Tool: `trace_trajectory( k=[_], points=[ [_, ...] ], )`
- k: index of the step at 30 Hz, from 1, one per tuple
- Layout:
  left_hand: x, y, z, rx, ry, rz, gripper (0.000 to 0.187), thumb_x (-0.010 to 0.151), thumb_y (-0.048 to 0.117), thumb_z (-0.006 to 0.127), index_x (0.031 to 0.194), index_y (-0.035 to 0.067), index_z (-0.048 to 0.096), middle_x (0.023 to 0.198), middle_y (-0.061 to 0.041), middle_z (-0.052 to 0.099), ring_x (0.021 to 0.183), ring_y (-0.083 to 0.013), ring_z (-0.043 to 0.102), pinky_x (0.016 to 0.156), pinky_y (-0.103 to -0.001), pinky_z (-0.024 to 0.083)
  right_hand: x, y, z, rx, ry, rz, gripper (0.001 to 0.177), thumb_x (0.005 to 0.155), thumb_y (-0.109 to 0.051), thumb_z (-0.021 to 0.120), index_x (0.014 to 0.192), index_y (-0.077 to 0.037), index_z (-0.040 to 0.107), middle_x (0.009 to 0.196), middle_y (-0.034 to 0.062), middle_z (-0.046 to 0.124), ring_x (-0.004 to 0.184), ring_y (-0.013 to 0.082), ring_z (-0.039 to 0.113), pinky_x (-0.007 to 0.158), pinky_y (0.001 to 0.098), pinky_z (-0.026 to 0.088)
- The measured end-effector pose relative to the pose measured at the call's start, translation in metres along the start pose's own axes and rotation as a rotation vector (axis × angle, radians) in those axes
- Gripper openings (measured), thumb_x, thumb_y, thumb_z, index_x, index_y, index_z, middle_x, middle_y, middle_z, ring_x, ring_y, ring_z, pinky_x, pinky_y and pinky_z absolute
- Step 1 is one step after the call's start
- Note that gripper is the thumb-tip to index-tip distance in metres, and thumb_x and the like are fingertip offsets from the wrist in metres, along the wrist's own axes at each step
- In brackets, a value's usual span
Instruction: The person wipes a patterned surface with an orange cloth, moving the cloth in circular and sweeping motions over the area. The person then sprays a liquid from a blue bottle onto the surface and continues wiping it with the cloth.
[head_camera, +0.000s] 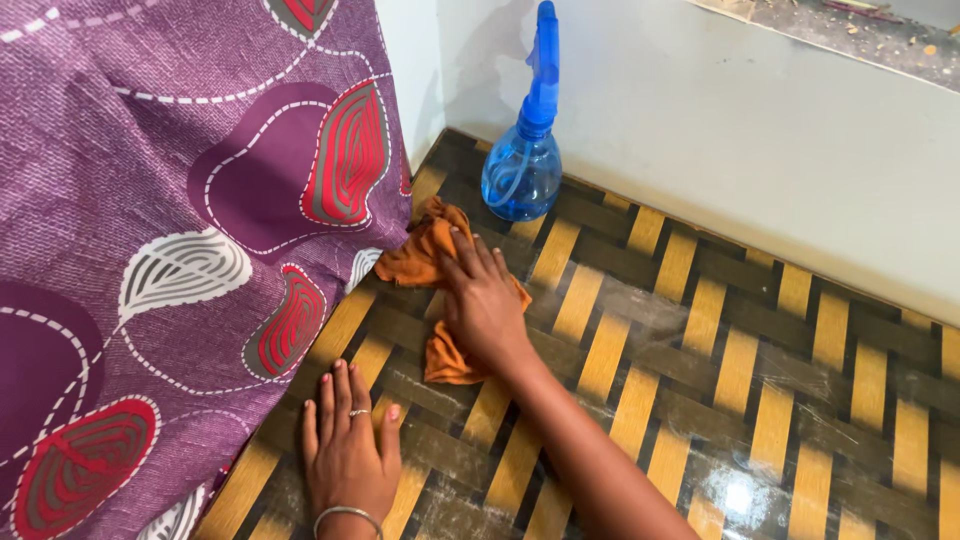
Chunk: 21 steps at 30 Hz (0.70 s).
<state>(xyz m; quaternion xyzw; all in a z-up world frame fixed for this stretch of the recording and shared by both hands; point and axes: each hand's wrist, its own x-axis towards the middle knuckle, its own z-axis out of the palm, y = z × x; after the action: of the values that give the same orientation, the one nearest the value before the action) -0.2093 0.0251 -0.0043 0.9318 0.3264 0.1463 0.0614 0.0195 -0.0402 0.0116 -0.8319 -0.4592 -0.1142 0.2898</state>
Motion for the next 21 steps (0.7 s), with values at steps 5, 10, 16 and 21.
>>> trace_trajectory(
  k=[5,10,16,21],
  points=[
    [0.001,-0.004,-0.002,-0.122,0.042,0.023,0.071,0.101,0.045,0.037,0.157,0.001,0.031,0.164,-0.015,0.032,0.151,-0.0283,0.029,0.122,-0.045,0.016,-0.016,-0.046,0.017,0.095,-0.164,0.058,0.048,0.083,-0.012,0.063,0.131,-0.003,0.064,0.158,0.02,0.046,0.136,0.0432,0.047,0.113,0.0518,0.04],
    [0.005,-0.011,0.008,-0.288,0.023,-0.026,0.065,0.106,0.04,0.029,0.157,0.002,0.035,0.165,-0.013,0.035,0.155,-0.0276,0.029,0.124,-0.046,0.014,-0.049,-0.107,0.016,0.208,-0.082,-0.121,0.054,0.093,-0.024,0.054,0.142,-0.002,0.061,0.159,0.0205,0.045,0.149,0.043,0.04,0.124,0.0539,0.027],
    [0.031,0.002,0.018,-0.233,0.0,0.167,0.068,0.105,0.046,0.031,0.153,-0.003,0.038,0.161,-0.02,0.038,0.153,-0.0335,0.029,0.124,-0.053,0.013,-0.047,-0.08,-0.005,0.202,-0.103,-0.016,0.052,0.092,-0.027,0.052,0.135,-0.002,0.063,0.16,0.0199,0.043,0.149,0.0429,0.039,0.124,0.0553,0.026],
    [0.04,0.072,0.029,-0.271,-0.075,0.378,0.072,0.104,0.051,0.034,0.148,-0.004,0.044,0.155,-0.023,0.044,0.149,-0.0403,0.033,0.122,-0.057,0.016,-0.077,-0.028,-0.037,0.106,-0.039,0.247,0.046,0.092,-0.029,0.051,0.125,-0.003,0.068,0.162,0.0164,0.042,0.147,0.0425,0.04,0.122,0.0565,0.027]
  ],
)
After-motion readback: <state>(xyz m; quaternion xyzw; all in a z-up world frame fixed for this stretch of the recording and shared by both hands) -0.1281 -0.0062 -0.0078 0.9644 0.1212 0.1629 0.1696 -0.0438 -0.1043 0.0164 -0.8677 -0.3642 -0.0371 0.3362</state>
